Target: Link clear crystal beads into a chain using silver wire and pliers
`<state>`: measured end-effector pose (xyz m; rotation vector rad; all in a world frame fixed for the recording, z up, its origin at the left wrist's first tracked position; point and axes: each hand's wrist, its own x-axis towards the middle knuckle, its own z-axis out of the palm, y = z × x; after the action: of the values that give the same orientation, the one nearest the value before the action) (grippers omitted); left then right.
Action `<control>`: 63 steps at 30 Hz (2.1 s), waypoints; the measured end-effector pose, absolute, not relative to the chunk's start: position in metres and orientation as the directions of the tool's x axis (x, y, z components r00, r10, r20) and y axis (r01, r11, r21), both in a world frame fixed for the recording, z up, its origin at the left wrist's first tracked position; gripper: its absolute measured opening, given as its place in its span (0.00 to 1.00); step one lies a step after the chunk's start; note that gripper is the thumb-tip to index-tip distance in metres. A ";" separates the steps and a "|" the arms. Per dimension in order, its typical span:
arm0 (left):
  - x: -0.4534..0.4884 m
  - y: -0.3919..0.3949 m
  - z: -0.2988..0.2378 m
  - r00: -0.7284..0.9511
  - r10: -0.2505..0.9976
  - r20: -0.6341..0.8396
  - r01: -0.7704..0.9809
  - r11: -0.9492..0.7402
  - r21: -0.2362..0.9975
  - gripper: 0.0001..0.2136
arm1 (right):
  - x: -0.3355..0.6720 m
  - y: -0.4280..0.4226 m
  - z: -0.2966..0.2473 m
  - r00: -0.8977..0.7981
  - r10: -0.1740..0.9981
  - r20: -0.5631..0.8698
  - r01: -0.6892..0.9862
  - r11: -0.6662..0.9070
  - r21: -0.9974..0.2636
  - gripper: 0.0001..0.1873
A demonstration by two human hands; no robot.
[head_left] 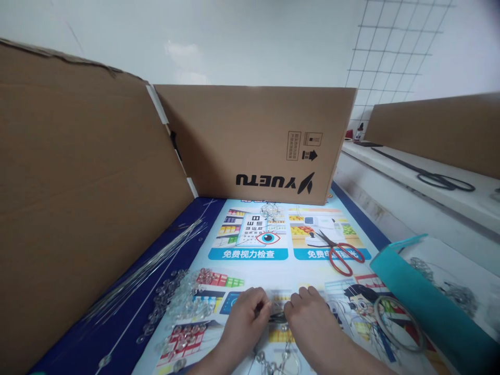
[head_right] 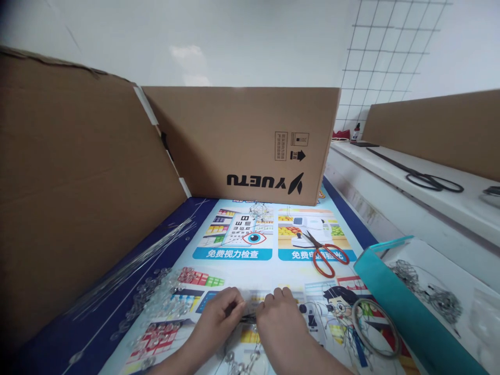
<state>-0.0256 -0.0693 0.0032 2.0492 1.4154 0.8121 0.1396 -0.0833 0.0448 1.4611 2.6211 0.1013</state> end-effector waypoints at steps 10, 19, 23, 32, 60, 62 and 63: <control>-0.024 -0.072 0.001 0.256 0.956 0.144 0.616 -0.276 0.738 0.09 | 0.136 -0.087 0.038 -0.510 0.858 -0.067 0.843 0.513 0.163 0.04; -0.028 -0.068 0.001 0.306 0.942 0.137 0.576 -0.297 0.762 0.09 | 0.137 -0.086 0.035 -0.518 0.855 -0.031 0.841 0.516 0.161 0.04; -0.029 -0.068 0.001 0.318 0.937 0.141 0.560 -0.306 0.770 0.08 | 0.139 -0.086 0.038 -0.532 0.846 -0.034 0.833 0.530 0.163 0.05; -0.029 -0.069 0.007 0.335 0.930 0.152 0.524 -0.318 0.790 0.09 | 0.144 -0.084 0.035 -0.558 0.830 -0.025 0.819 0.555 0.147 0.04; -0.029 -0.073 0.003 0.368 0.911 0.185 0.505 -0.363 0.783 0.10 | 0.143 -0.083 0.035 -0.567 0.822 -0.046 0.806 0.566 0.174 0.04; -0.029 -0.073 0.003 0.372 0.908 0.191 0.501 -0.370 0.782 0.11 | 0.143 -0.083 0.035 -0.569 0.822 -0.040 0.806 0.566 0.174 0.04; -0.030 -0.073 0.003 0.375 0.906 0.195 0.499 -0.374 0.782 0.11 | 0.143 -0.083 0.035 -0.570 0.821 -0.037 0.805 0.567 0.171 0.04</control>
<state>-0.0296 -0.0729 0.0033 2.0118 1.2071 0.8382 0.1431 -0.0830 0.0349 1.3960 2.6802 0.2053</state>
